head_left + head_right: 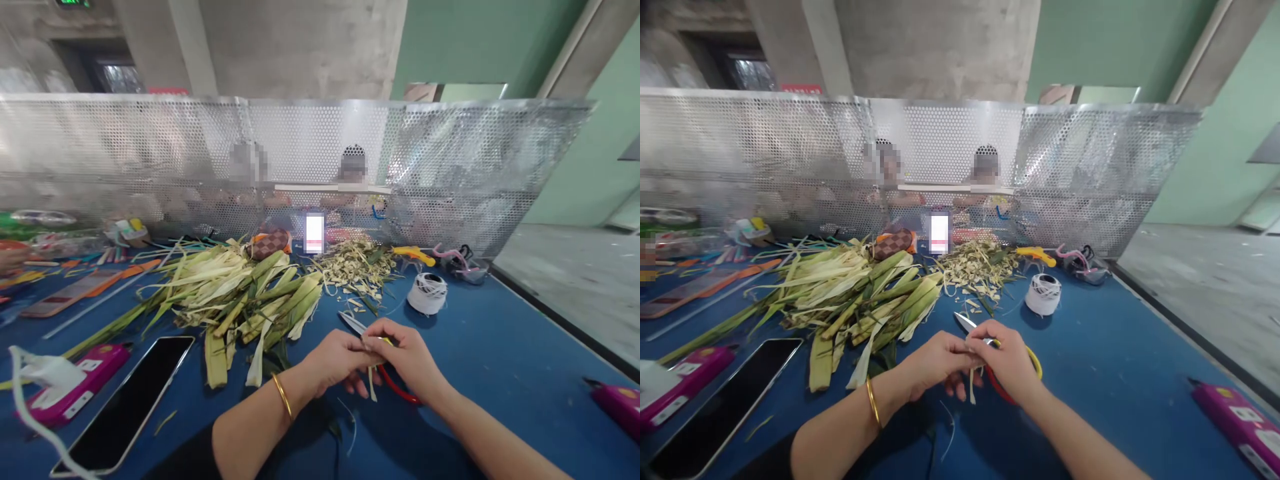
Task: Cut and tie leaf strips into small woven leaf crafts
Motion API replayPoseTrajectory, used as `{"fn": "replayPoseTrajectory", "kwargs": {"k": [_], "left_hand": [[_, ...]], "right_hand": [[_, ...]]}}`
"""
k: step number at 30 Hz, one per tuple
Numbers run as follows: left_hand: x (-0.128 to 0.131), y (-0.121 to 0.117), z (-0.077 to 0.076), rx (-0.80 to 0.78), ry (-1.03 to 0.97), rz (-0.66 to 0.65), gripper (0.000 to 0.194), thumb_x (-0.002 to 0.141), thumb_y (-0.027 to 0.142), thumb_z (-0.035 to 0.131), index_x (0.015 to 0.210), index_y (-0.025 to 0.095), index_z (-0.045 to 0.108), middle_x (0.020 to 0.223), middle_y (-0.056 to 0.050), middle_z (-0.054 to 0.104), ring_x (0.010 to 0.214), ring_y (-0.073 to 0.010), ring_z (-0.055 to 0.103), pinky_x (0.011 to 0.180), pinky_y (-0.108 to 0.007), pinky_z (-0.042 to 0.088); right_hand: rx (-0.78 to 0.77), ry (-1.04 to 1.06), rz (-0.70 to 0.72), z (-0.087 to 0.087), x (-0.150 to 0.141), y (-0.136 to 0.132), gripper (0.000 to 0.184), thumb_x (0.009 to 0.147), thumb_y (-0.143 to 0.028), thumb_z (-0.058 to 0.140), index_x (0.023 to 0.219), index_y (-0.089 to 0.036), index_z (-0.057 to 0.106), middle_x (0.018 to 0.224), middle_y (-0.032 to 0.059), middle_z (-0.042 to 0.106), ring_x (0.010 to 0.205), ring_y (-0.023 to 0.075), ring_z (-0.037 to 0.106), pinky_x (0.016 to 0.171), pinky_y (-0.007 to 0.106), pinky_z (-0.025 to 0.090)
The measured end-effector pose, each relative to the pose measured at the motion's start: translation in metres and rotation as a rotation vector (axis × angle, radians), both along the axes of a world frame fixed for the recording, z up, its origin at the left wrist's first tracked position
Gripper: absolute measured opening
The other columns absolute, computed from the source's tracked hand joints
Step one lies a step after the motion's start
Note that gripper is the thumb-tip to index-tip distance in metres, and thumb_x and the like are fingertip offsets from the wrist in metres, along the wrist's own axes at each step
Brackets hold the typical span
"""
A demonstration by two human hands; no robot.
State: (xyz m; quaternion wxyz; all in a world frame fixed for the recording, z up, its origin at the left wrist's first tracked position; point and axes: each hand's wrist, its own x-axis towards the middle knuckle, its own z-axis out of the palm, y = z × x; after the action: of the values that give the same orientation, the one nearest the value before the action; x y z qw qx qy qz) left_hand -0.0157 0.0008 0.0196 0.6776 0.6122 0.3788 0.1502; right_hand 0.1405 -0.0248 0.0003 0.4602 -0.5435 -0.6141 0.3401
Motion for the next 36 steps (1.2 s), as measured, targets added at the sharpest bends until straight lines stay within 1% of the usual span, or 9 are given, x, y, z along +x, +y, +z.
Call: {"fn": "replayPoseTrajectory", "kwargs": {"k": [9, 14, 17, 19, 21, 24, 27, 31, 36], "left_hand": [[0.003, 0.000, -0.005, -0.075, -0.008, 0.028, 0.036, 0.066, 0.048, 0.068, 0.068, 0.012, 0.064, 0.063, -0.003, 0.067, 0.040, -0.0072, 0.052, 0.042, -0.020, 0.033], [0.002, 0.002, -0.003, -0.141, -0.097, 0.035, 0.035, 0.069, 0.047, 0.070, 0.070, 0.013, 0.063, 0.064, -0.004, 0.067, 0.042, -0.0066, 0.051, 0.043, -0.019, 0.033], [0.001, 0.007, -0.003, -0.197, -0.222, 0.127, 0.033, 0.072, 0.044, 0.069, 0.081, 0.013, 0.065, 0.064, -0.002, 0.065, 0.040, -0.0041, 0.046, 0.041, -0.018, 0.028], [0.000, 0.012, -0.002, -0.247, -0.296, 0.166, 0.031, 0.075, 0.041, 0.067, 0.086, 0.013, 0.065, 0.065, 0.000, 0.063, 0.040, -0.0035, 0.045, 0.040, -0.017, 0.027], [-0.001, 0.015, -0.001, -0.314, -0.343, 0.208, 0.026, 0.080, 0.039, 0.063, 0.087, 0.013, 0.063, 0.066, 0.000, 0.062, 0.041, -0.0031, 0.044, 0.040, -0.016, 0.027], [-0.002, 0.016, 0.000, -0.427, -0.372, 0.249, 0.024, 0.083, 0.037, 0.061, 0.087, 0.013, 0.062, 0.064, 0.002, 0.058, 0.041, -0.0023, 0.040, 0.040, -0.015, 0.027], [0.000, 0.013, -0.001, -0.431, -0.400, 0.238, 0.019, 0.079, 0.029, 0.065, 0.086, 0.011, 0.062, 0.062, 0.002, 0.055, 0.040, -0.0012, 0.036, 0.038, -0.014, 0.022], [0.004, 0.010, -0.006, -0.356, -0.412, 0.320, 0.014, 0.078, 0.024, 0.064, 0.083, 0.011, 0.061, 0.059, 0.003, 0.052, 0.041, -0.0019, 0.039, 0.039, -0.014, 0.023], [0.004, 0.011, -0.005, -0.450, -0.432, 0.343, 0.011, 0.079, 0.022, 0.064, 0.083, 0.012, 0.060, 0.059, 0.005, 0.049, 0.045, -0.0021, 0.042, 0.043, -0.013, 0.028]], "right_hand": [[0.161, -0.052, -0.134, -0.010, -0.004, -0.004, 0.021, 0.077, -0.034, 0.058, 0.061, -0.020, 0.060, 0.066, 0.0006, 0.059, 0.064, 0.0152, 0.053, 0.063, 0.026, 0.042], [-0.059, 0.203, -0.096, -0.008, 0.003, 0.001, 0.031, 0.077, -0.050, 0.058, 0.072, -0.020, 0.062, 0.068, 0.0021, 0.062, 0.061, 0.0165, 0.055, 0.056, 0.027, 0.045], [-0.142, 0.473, -0.067, -0.004, 0.010, 0.007, 0.049, 0.082, -0.064, 0.046, 0.094, -0.020, 0.064, 0.091, 0.0084, 0.069, 0.081, 0.0221, 0.064, 0.071, 0.033, 0.052], [-0.171, 0.521, -0.004, -0.001, 0.013, 0.009, 0.055, 0.082, -0.067, 0.042, 0.098, -0.019, 0.065, 0.093, 0.0100, 0.070, 0.088, 0.0233, 0.065, 0.082, 0.037, 0.050], [-0.174, 0.433, 0.091, 0.000, 0.012, 0.008, 0.048, 0.080, -0.063, 0.051, 0.091, -0.018, 0.067, 0.087, 0.0076, 0.070, 0.088, 0.0218, 0.064, 0.086, 0.035, 0.048], [-0.133, 0.224, 0.161, -0.002, 0.008, 0.005, 0.036, 0.076, -0.054, 0.063, 0.074, -0.018, 0.066, 0.072, 0.0020, 0.066, 0.073, 0.0172, 0.060, 0.073, 0.028, 0.046], [-0.080, 0.114, 0.137, -0.005, 0.006, 0.004, 0.036, 0.077, -0.050, 0.062, 0.061, -0.018, 0.061, 0.059, -0.0010, 0.059, 0.060, 0.0136, 0.053, 0.061, 0.026, 0.042], [0.000, 0.007, 0.131, -0.008, 0.007, 0.004, 0.034, 0.080, -0.042, 0.057, 0.057, -0.018, 0.059, 0.055, -0.0018, 0.057, 0.056, 0.0131, 0.051, 0.059, 0.025, 0.040], [0.130, -0.159, 0.063, -0.009, 0.008, 0.004, 0.030, 0.082, -0.038, 0.054, 0.059, -0.019, 0.060, 0.058, -0.0012, 0.060, 0.058, 0.0141, 0.052, 0.059, 0.025, 0.040]]}}
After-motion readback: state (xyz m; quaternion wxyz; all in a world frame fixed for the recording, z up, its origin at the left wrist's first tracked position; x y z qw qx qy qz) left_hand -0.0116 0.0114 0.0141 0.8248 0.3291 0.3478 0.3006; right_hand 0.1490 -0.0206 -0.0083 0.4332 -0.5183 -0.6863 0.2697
